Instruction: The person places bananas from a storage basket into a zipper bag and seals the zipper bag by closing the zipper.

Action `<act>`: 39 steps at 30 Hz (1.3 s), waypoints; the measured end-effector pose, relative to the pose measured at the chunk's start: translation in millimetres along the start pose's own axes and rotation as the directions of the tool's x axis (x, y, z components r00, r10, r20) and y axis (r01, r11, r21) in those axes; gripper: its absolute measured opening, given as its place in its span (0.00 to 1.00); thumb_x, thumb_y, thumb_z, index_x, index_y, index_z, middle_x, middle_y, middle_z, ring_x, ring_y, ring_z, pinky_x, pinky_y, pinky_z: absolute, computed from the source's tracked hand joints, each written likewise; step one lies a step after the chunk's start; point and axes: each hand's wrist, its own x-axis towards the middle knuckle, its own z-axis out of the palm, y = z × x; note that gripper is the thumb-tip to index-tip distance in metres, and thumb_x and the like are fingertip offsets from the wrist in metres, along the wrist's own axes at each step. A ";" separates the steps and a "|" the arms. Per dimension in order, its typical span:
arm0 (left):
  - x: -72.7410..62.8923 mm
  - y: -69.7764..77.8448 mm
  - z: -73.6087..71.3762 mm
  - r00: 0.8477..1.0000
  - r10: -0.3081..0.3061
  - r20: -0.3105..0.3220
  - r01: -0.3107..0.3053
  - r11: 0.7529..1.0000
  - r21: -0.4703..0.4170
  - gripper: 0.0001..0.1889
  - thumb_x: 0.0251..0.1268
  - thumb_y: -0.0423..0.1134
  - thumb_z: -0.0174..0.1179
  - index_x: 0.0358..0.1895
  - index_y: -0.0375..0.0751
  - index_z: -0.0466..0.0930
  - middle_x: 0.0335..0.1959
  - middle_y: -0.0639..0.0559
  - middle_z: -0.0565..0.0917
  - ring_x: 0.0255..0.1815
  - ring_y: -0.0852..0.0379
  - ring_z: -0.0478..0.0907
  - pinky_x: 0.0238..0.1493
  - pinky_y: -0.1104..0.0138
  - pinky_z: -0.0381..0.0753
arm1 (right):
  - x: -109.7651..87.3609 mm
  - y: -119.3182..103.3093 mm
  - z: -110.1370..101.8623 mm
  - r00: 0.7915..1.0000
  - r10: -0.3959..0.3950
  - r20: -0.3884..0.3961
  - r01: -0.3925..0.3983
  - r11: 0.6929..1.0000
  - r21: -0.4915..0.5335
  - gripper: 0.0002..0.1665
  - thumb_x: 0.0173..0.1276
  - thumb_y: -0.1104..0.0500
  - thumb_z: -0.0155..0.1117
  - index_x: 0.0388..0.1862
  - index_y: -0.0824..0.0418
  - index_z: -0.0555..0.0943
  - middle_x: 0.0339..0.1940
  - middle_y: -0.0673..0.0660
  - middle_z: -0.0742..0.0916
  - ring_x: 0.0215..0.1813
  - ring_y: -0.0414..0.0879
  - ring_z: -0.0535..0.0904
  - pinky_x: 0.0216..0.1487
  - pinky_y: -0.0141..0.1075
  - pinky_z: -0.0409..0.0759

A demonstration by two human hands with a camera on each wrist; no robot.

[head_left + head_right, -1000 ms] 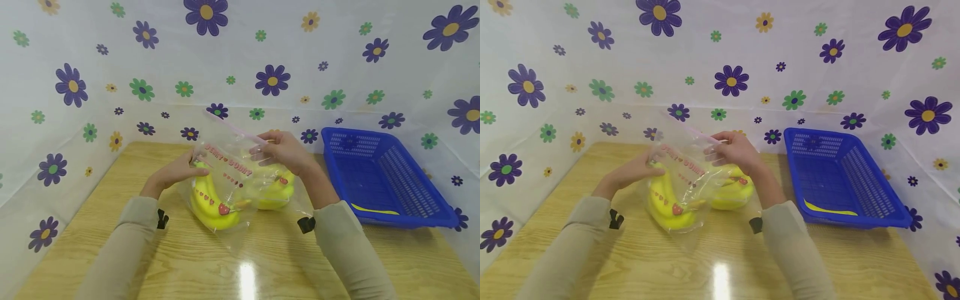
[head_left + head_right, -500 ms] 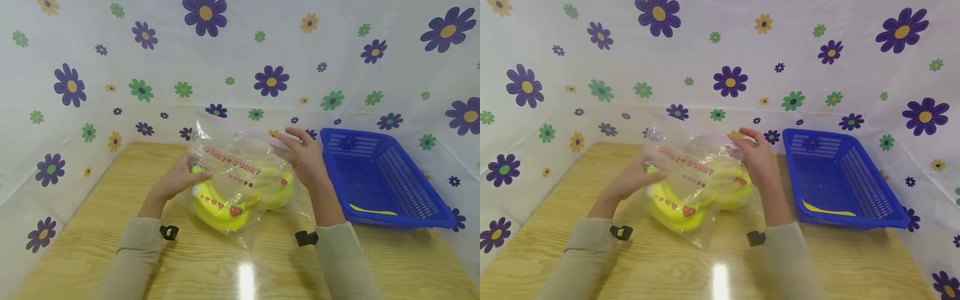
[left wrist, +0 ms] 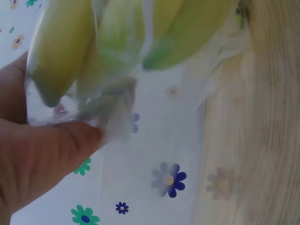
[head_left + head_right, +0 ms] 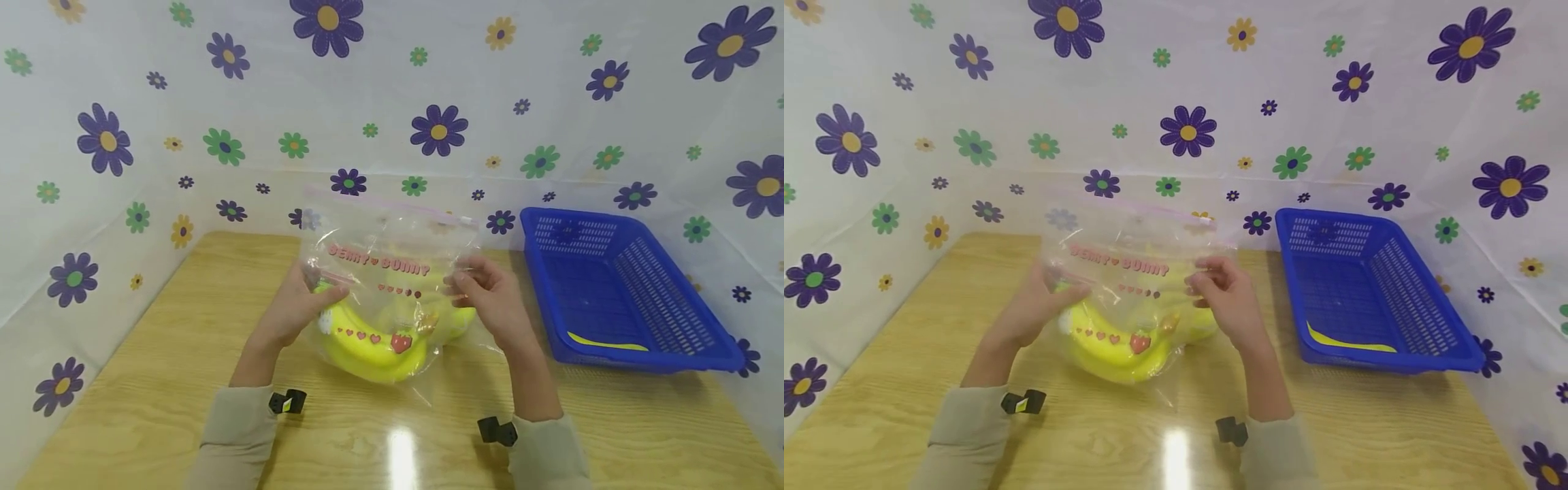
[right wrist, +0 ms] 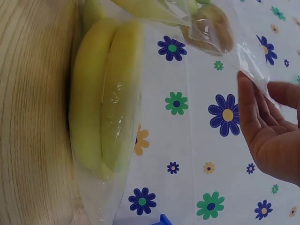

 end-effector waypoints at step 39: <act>4.6 -10.9 32.0 0.994 0.008 0.113 -0.062 0.872 0.486 0.27 0.56 0.34 0.72 0.53 0.40 0.64 0.51 0.41 0.76 0.54 0.42 0.75 0.54 0.53 0.80 | -1.0 -5.8 -8.4 0.922 -0.138 -0.363 0.029 0.957 -0.290 0.17 0.77 0.55 0.55 0.58 0.64 0.75 0.53 0.59 0.83 0.54 0.48 0.76 0.55 0.38 0.74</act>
